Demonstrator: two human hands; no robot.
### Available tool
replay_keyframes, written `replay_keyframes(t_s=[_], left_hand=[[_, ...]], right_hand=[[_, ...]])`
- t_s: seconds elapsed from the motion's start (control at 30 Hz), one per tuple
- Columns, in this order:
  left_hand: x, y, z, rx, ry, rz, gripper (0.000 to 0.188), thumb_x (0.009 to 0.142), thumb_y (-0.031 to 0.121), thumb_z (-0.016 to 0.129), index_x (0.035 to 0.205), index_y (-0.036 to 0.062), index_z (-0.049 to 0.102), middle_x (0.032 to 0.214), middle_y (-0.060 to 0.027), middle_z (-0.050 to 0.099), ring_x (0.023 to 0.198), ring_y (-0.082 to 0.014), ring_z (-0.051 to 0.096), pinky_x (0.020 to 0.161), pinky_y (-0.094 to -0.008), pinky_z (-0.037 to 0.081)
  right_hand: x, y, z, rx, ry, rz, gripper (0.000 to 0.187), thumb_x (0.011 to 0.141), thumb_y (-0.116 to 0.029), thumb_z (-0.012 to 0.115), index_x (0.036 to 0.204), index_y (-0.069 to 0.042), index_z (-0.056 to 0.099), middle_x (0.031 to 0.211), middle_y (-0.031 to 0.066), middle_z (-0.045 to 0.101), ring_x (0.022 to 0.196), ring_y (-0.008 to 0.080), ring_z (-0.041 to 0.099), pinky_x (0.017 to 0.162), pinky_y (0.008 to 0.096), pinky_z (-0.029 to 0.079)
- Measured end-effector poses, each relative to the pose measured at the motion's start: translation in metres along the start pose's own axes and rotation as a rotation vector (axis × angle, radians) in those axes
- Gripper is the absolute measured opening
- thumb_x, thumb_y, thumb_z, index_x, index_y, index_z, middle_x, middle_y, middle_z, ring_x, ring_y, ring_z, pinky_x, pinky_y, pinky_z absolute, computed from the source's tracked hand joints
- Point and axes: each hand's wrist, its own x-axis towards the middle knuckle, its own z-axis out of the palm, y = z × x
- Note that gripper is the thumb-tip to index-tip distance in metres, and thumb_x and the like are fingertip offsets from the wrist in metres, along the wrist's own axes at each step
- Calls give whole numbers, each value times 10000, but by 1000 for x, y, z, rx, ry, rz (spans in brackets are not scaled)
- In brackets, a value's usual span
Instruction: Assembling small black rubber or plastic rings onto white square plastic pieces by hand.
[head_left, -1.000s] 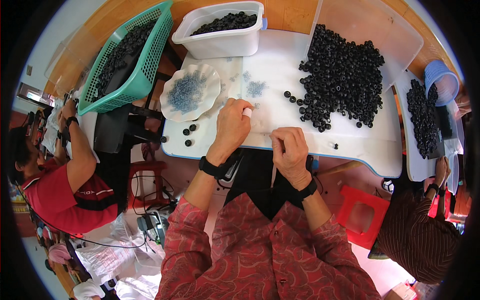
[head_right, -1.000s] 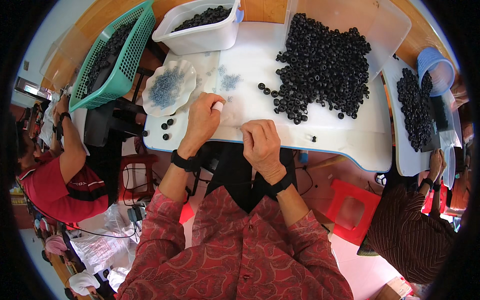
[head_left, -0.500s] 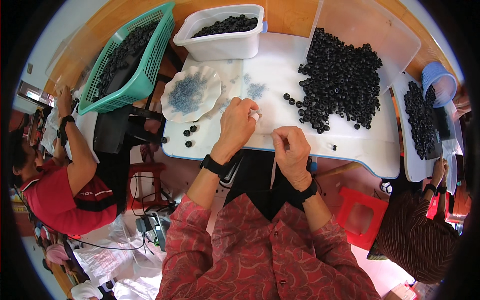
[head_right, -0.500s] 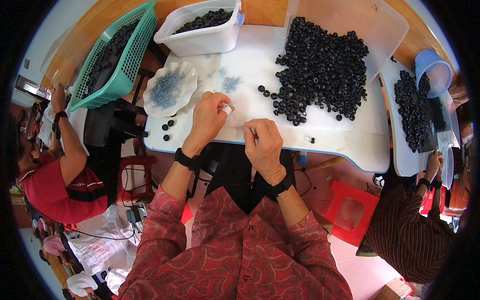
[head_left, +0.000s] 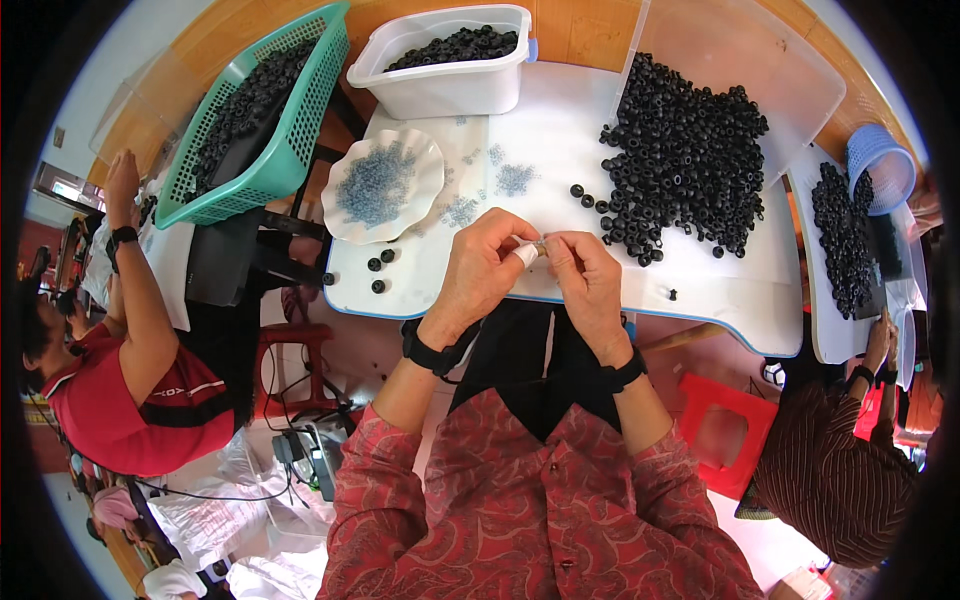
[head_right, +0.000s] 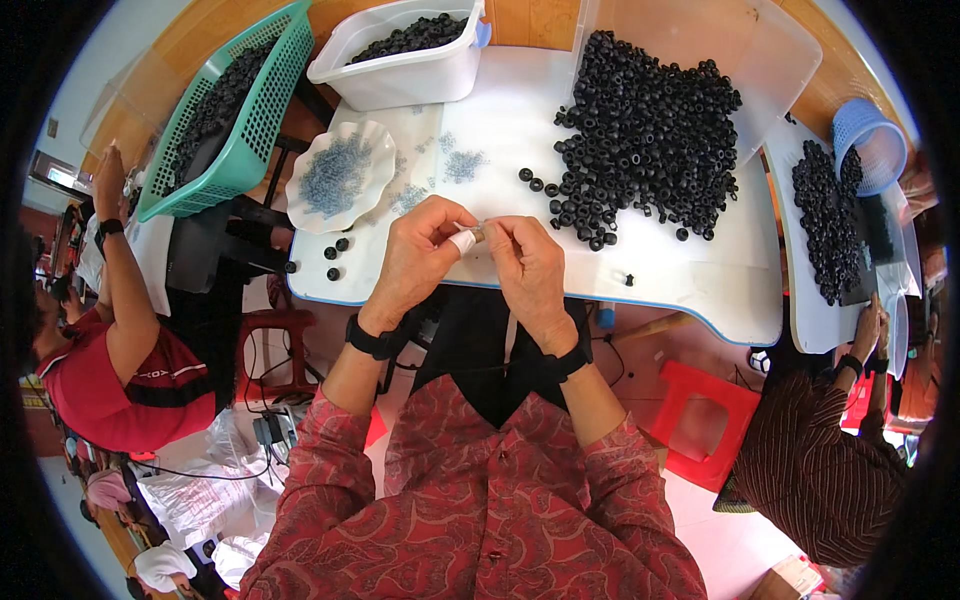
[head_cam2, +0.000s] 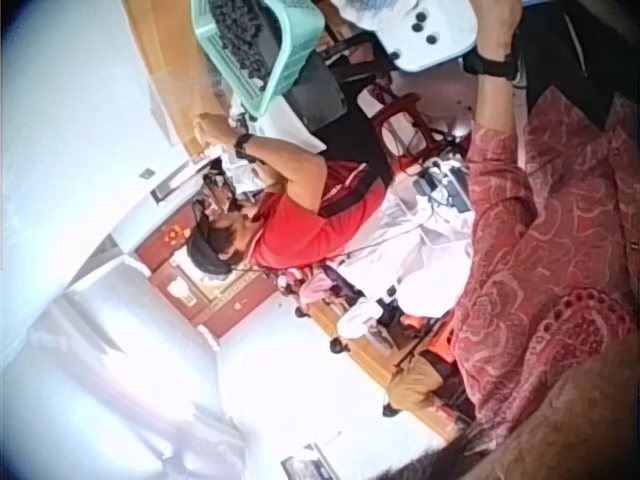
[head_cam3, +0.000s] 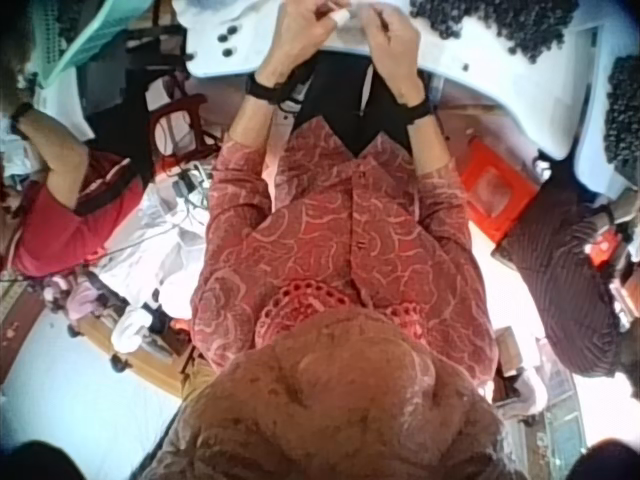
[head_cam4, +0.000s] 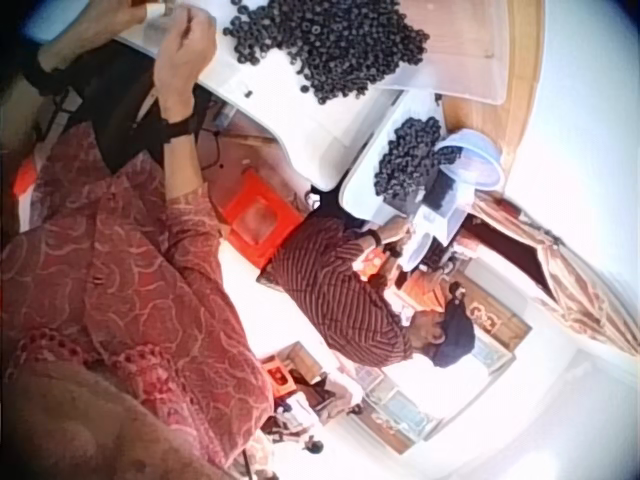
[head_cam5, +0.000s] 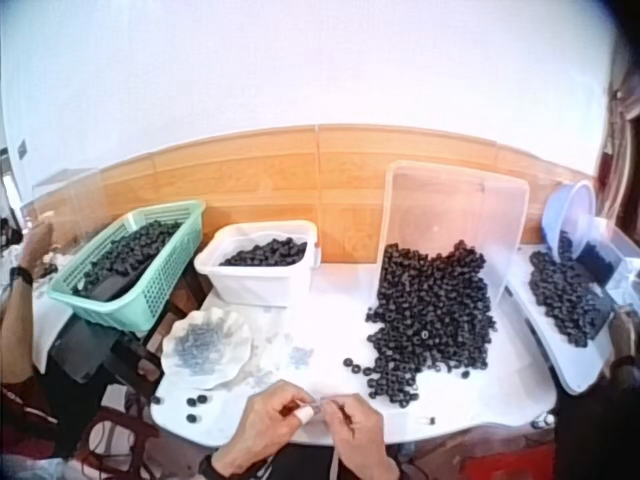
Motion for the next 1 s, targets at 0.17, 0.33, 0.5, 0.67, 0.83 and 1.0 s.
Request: replay_keyframes(t_s=[0.17,0.33,0.5,0.67,0.83,1.0], left_hand=[[0,-8,2,-92,-53,-88,136,848,-48,631,977,-7,651,858,-47,667,753,-91,623,656,-237,515],[1,-1,5,-90,-90,-95,137,875,-57,622,1002,-21,655,895,-40,687,814,-85,636,703,-228,536],[1,-7,10,-110,-67,-60,198,874,-73,611,1058,-21,662,900,-46,687,810,-94,644,710,-232,542],[1,-3,13,-121,-32,-85,273,836,-93,600,1084,-3,668,903,-100,709,798,-141,682,688,-264,569],[1,0,14,-74,-41,-74,272,888,-98,534,1122,-21,649,928,-81,693,804,-117,667,677,-251,565],[1,0,14,-116,-66,-97,266,926,-59,488,1139,-22,644,907,-85,679,752,-111,648,654,-249,558]], right_hand=[[0,10,-9,46,-143,186,187,982,-177,594,931,-5,644,807,14,630,662,55,532,610,205,446],[4,8,-14,243,-205,278,230,989,-220,585,940,-2,639,841,15,652,682,55,546,624,206,462],[7,5,-19,284,-248,307,222,988,-220,585,956,-7,637,845,14,650,690,58,548,628,206,465],[7,6,-18,313,-241,320,221,989,-220,581,961,-8,636,833,10,638,682,59,549,617,207,469],[8,3,-20,297,-236,356,224,990,-221,578,954,-6,627,824,14,626,676,61,553,596,217,477],[6,6,-18,326,-218,350,216,990,-221,579,989,-11,626,855,18,631,696,63,556,604,213,474]])
